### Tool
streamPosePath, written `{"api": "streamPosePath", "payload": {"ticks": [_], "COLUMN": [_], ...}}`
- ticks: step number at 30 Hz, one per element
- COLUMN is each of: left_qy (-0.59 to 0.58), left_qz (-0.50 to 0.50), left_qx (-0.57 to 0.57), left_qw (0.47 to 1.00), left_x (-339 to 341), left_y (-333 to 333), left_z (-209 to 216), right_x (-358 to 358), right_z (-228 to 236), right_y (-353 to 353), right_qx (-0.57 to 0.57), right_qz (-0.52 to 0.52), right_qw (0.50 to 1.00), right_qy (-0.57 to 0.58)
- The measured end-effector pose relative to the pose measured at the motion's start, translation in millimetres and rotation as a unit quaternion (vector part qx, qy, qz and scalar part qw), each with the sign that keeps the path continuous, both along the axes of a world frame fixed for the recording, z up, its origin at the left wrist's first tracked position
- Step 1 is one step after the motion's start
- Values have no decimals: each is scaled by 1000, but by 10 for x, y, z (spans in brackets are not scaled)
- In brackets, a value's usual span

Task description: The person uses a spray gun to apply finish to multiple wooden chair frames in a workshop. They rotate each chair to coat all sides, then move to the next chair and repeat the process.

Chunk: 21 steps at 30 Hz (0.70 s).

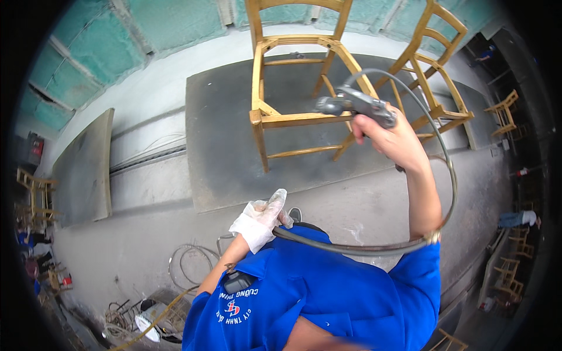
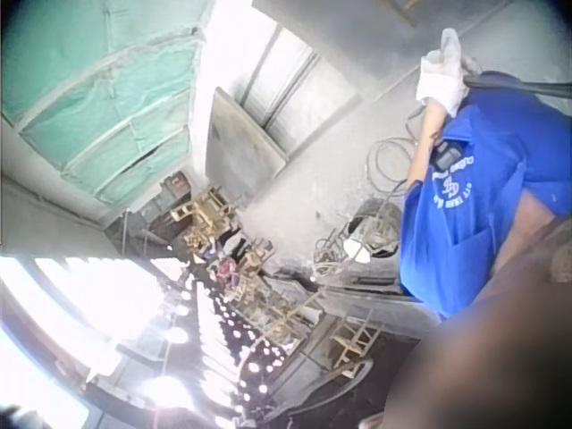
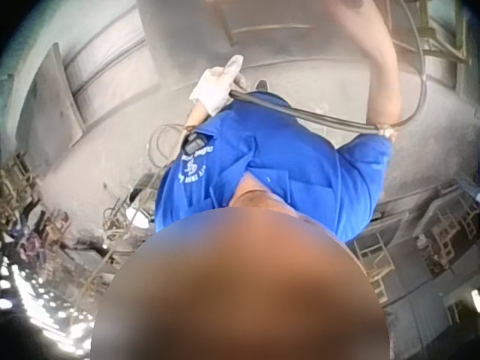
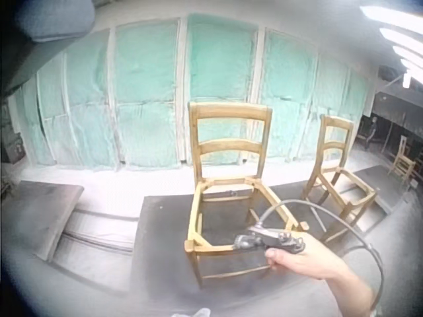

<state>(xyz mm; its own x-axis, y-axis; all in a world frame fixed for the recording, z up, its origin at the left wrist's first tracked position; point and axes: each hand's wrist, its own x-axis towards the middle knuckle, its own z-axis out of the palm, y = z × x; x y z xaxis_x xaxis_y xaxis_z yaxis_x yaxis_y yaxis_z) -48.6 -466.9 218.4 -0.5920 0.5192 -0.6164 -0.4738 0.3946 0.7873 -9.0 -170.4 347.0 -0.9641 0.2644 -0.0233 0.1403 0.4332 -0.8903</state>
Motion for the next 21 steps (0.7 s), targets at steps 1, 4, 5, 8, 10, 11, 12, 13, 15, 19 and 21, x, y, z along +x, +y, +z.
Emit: {"api": "streamPosePath", "payload": {"ticks": [1,4,5,8,10,11,12,13,15,19,21], "left_qy": [7,7,-3,3,26,31,64,70,90,73,65], "left_qz": [17,110,147,265,281,291,281,275,273,301,292], "left_qx": [-8,-7,-22,51,5,-18,-57,-41,-41,-74,-101], "left_qw": [1000,994,989,963,959,956,956,958,957,948,949], "left_x": [25,106,116,119,127,129,131,135,151,195,221], "left_y": [-20,-111,-144,-197,-251,-279,-306,-326,-349,-328,-342], "left_z": [16,46,42,-14,-39,-43,-41,-36,-18,16,36], "right_x": [-167,-777,-984,-1475,-1746,-1871,-1977,-2084,-2285,-2420,-2396], "right_z": [0,-198,-272,-446,-553,-621,-706,-798,-979,-1289,-1427], "right_y": [19,61,80,245,400,468,527,573,669,805,813], "right_qx": [-6,52,73,118,148,167,183,186,208,188,160], "right_qz": [69,110,121,97,86,69,52,38,-12,-2,19], "right_qw": [998,992,990,988,984,983,982,981,977,982,987], "right_qy": [-10,-43,-18,-24,-39,-16,6,28,45,11,-26]}}
